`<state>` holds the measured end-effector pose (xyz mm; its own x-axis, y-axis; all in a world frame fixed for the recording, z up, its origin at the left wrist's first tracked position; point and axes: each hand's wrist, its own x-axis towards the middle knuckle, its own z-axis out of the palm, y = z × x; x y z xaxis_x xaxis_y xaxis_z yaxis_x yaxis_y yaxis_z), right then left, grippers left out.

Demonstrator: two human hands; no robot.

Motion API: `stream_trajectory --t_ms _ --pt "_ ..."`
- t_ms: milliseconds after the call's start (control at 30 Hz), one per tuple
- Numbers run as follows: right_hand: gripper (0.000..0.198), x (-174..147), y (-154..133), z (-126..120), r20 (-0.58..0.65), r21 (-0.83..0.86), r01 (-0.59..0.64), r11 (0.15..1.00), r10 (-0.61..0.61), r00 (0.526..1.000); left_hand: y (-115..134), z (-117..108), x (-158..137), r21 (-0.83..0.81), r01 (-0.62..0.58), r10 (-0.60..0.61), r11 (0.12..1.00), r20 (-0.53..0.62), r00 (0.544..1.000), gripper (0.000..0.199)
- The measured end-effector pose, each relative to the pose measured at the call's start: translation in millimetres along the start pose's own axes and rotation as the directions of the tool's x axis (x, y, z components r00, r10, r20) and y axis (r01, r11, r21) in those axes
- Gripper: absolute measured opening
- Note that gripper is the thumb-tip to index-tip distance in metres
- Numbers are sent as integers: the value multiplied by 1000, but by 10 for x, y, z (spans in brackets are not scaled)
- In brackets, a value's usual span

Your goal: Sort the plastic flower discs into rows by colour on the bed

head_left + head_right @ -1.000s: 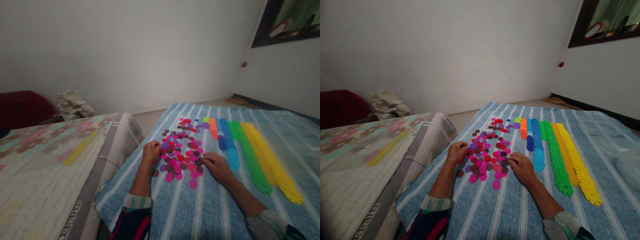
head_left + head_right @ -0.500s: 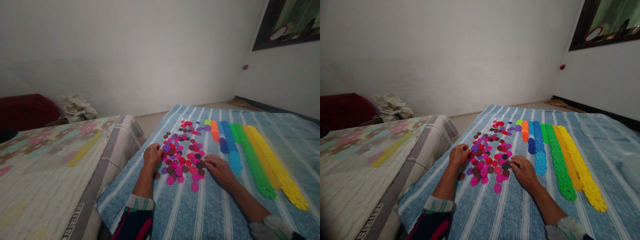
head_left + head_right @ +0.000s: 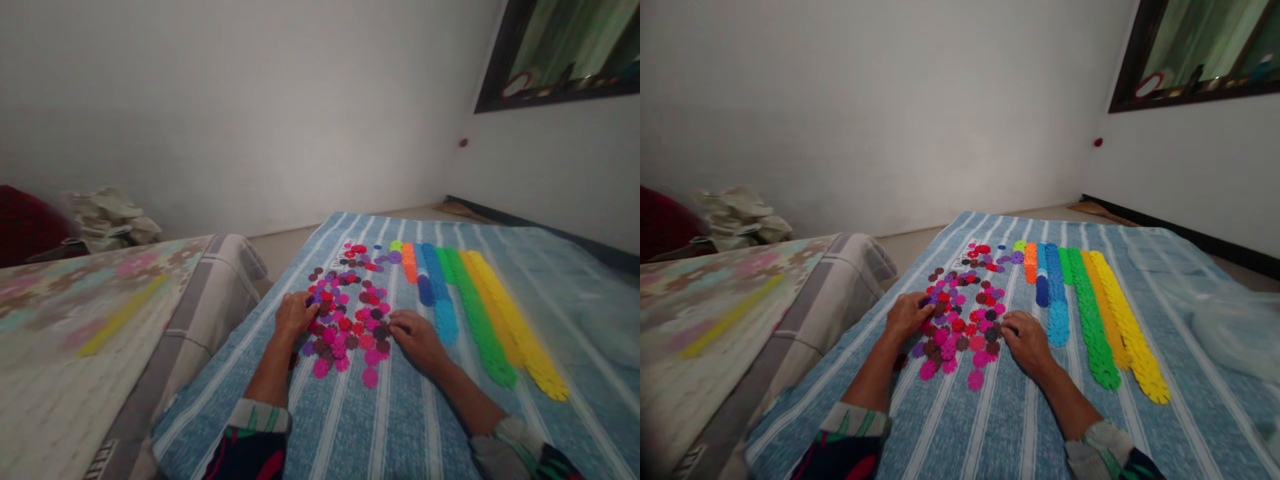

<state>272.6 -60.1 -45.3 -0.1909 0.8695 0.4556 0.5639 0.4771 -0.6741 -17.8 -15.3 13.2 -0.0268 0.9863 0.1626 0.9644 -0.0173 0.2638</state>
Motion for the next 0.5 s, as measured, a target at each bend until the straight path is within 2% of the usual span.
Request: stream_trajectory --t_ms 167,400,500 --pt "19 46 -15 -3 12 -39 -3 999 3 1000 -73 46 90 -29 -20 20 999 -15 1000 29" --pt "20 55 -44 -17 9 -46 -3 999 3 1000 -62 54 97 -98 8 -16 995 -81 997 26" --pt "20 56 -51 -20 16 -48 -2 999 3 1000 -67 63 104 -182 1 -21 983 -107 994 32"
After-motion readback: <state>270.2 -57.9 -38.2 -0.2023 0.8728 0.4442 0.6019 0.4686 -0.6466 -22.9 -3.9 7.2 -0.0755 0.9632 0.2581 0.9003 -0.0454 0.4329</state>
